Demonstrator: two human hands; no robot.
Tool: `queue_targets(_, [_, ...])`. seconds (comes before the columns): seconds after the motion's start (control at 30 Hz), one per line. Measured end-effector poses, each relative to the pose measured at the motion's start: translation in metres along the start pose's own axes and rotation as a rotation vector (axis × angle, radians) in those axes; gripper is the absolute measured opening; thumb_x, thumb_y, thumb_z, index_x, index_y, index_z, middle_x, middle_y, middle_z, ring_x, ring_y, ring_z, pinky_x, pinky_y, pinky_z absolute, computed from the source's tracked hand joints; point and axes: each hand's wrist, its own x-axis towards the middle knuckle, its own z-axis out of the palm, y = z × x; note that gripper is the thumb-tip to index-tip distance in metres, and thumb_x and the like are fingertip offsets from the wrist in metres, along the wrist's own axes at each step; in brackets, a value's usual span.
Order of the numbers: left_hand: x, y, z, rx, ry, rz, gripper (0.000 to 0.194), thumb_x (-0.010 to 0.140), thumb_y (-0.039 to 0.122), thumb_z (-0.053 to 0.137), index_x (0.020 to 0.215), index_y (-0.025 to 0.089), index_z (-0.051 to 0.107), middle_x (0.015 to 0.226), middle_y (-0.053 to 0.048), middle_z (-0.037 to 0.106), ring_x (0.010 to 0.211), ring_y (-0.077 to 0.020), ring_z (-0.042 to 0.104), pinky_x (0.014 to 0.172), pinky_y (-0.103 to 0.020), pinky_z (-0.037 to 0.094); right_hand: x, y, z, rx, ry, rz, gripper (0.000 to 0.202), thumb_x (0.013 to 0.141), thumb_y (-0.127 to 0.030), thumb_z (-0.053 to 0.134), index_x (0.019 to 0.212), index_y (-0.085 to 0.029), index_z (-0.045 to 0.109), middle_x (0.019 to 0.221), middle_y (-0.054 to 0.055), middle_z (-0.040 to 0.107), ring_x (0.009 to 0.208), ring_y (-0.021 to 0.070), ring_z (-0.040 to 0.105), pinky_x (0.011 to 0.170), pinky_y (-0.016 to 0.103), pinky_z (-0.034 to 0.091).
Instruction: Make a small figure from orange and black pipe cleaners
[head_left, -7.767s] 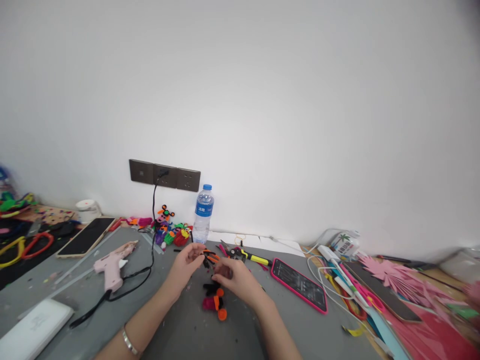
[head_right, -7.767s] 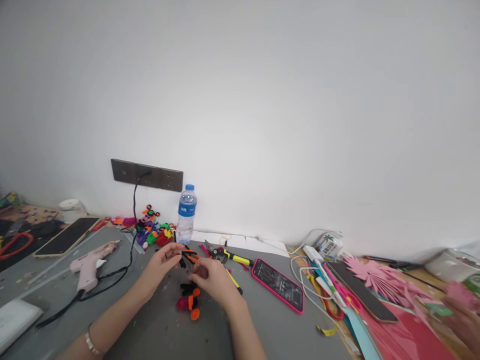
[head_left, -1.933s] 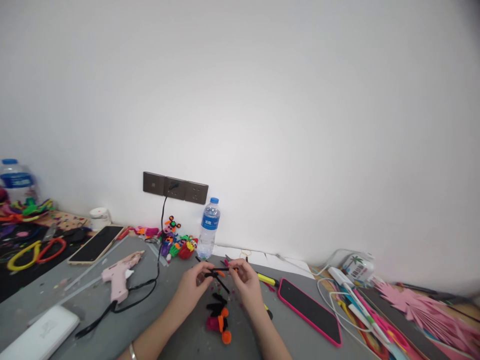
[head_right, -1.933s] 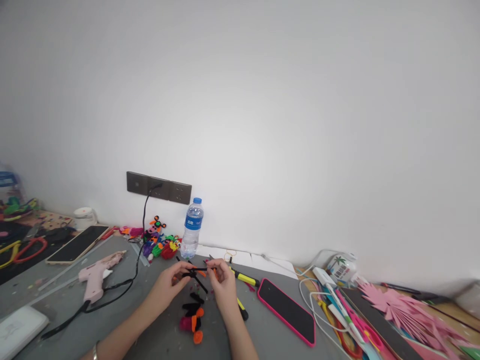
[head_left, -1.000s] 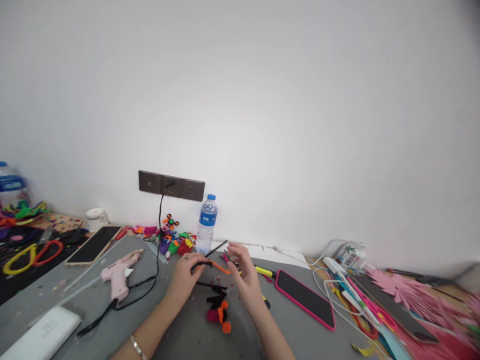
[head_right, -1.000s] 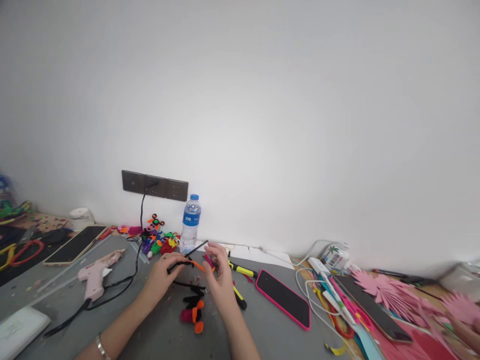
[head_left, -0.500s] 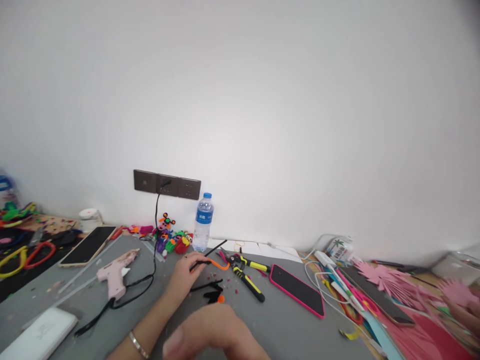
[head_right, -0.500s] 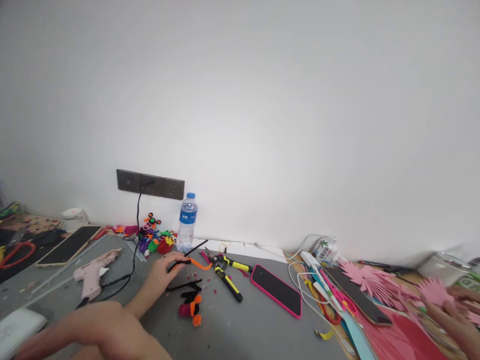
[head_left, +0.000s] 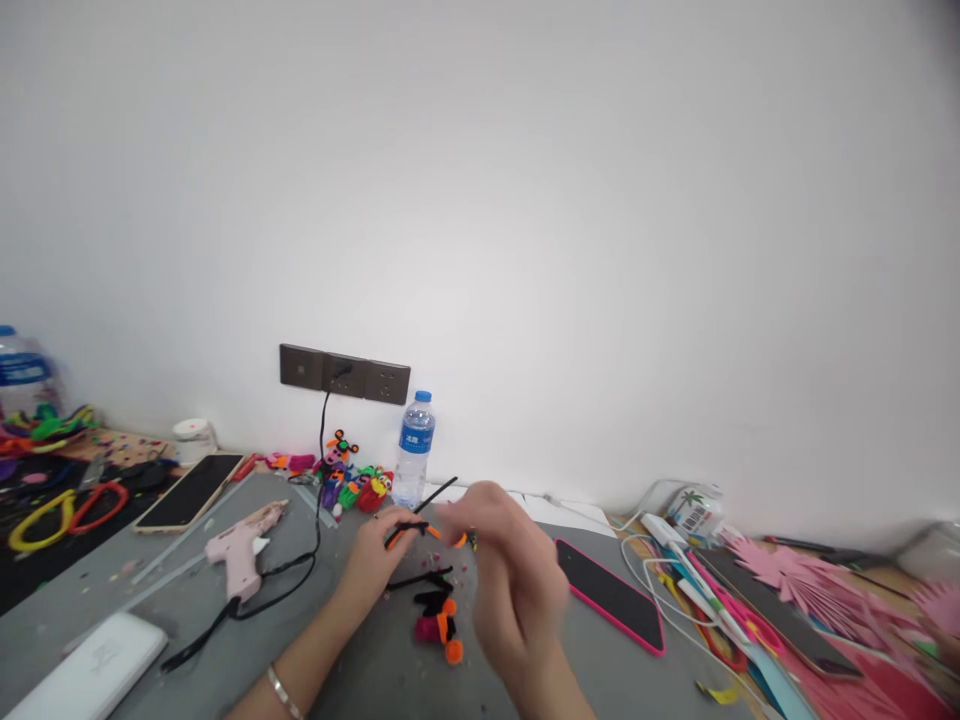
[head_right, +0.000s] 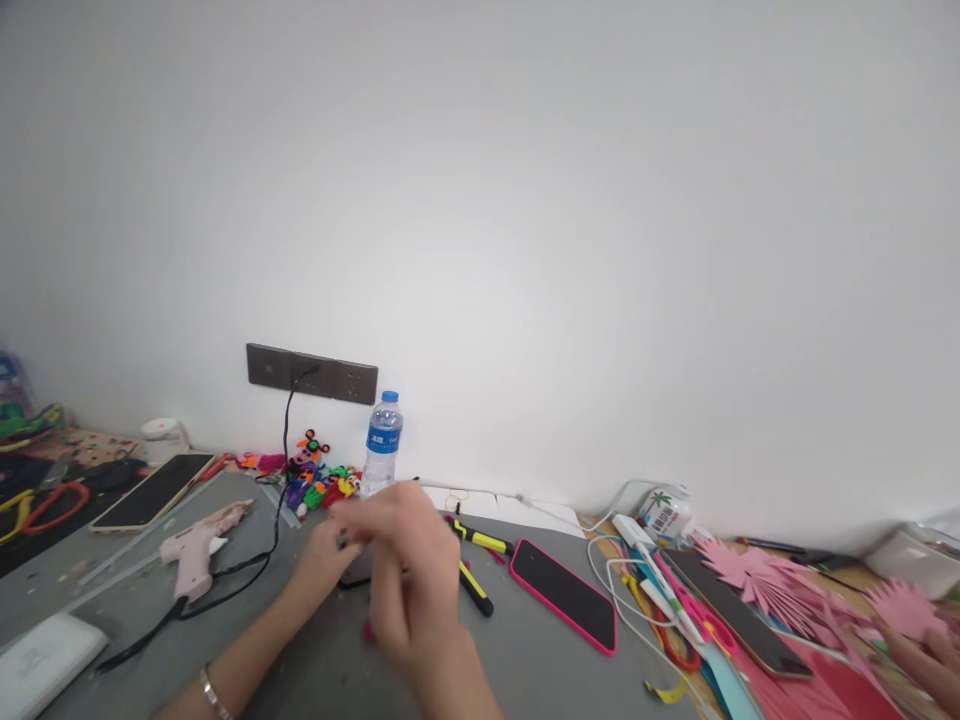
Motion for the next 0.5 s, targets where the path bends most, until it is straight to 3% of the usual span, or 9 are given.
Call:
queue_targets(0.13, [0.002,0.001,-0.003,0.003,-0.021,-0.040,0.018,0.077,0.027,0.059,0.086,0.020,0.073,0.090,-0.006,0.075,0.084,-0.0238,0.068,0.065,-0.029,0.050,-0.017,0.082,0.016,0.019,0.254,0.429,0.021,0.095,-0.035,0.041,0.107,-0.023,0.053,0.065,-0.004,0.040,0.055,0.0116,0.039,0.050,0.025,0.031])
queue_targets(0.2, [0.002,0.000,-0.003,-0.001,-0.024,-0.038,0.018,0.079,0.027,0.058,0.087,0.020,0.073,0.090,-0.007,0.075,0.086,-0.0240,0.068,0.065,-0.029,0.050,-0.033,0.115,0.021,0.111,0.267,0.616,0.029,0.091,-0.046,0.045,0.106,-0.022,0.051,0.060,-0.007,0.034,0.049,0.0102,0.032,0.047,0.023,0.027])
queue_targets(0.23, [0.002,0.000,-0.003,0.000,-0.033,-0.026,0.018,0.080,0.026,0.057,0.087,0.020,0.072,0.091,-0.007,0.075,0.087,-0.0239,0.067,0.066,-0.029,0.050,-0.041,0.128,0.022,0.171,0.240,0.699,0.035,0.088,-0.052,0.048,0.103,-0.021,0.052,0.058,-0.008,0.033,0.048,0.0098,0.031,0.046,0.023,0.025])
queue_targets(0.3, [0.001,0.000,-0.001,0.004,-0.066,0.011,0.017,0.080,0.024,0.057,0.087,0.020,0.072,0.091,-0.006,0.074,0.088,-0.0232,0.067,0.069,-0.029,0.050,-0.053,0.146,0.026,0.327,0.071,0.841,0.048,0.078,-0.064,0.054,0.094,-0.018,0.057,0.053,-0.009,0.033,0.044,0.0086,0.028,0.042,0.022,0.021])
queue_targets(0.37, [-0.001,0.001,0.001,0.009,-0.118,0.058,0.015,0.079,0.021,0.058,0.085,0.020,0.072,0.091,-0.006,0.074,0.087,-0.0222,0.068,0.074,-0.030,0.051,-0.060,0.155,0.030,0.418,-0.074,0.876,0.049,0.075,-0.064,0.058,0.088,-0.016,0.063,0.052,-0.007,0.039,0.043,0.0073,0.028,0.043,0.022,0.021])
queue_targets(0.43, [-0.003,0.003,0.003,0.015,-0.179,0.096,0.015,0.078,0.018,0.058,0.085,0.021,0.072,0.090,-0.006,0.074,0.086,-0.0212,0.068,0.078,-0.031,0.051,-0.063,0.158,0.031,0.425,-0.114,0.870,0.047,0.075,-0.062,0.060,0.078,-0.015,0.067,0.050,-0.006,0.043,0.043,0.0069,0.031,0.044,0.022,0.022])
queue_targets(0.5, [-0.004,0.005,0.004,0.019,-0.225,0.112,0.017,0.079,0.017,0.057,0.087,0.022,0.072,0.090,-0.005,0.075,0.087,-0.0205,0.068,0.080,-0.031,0.051,-0.065,0.159,0.029,0.426,-0.065,0.885,0.051,0.074,-0.064,0.059,0.068,-0.014,0.067,0.047,-0.004,0.047,0.043,0.0079,0.036,0.045,0.023,0.026])
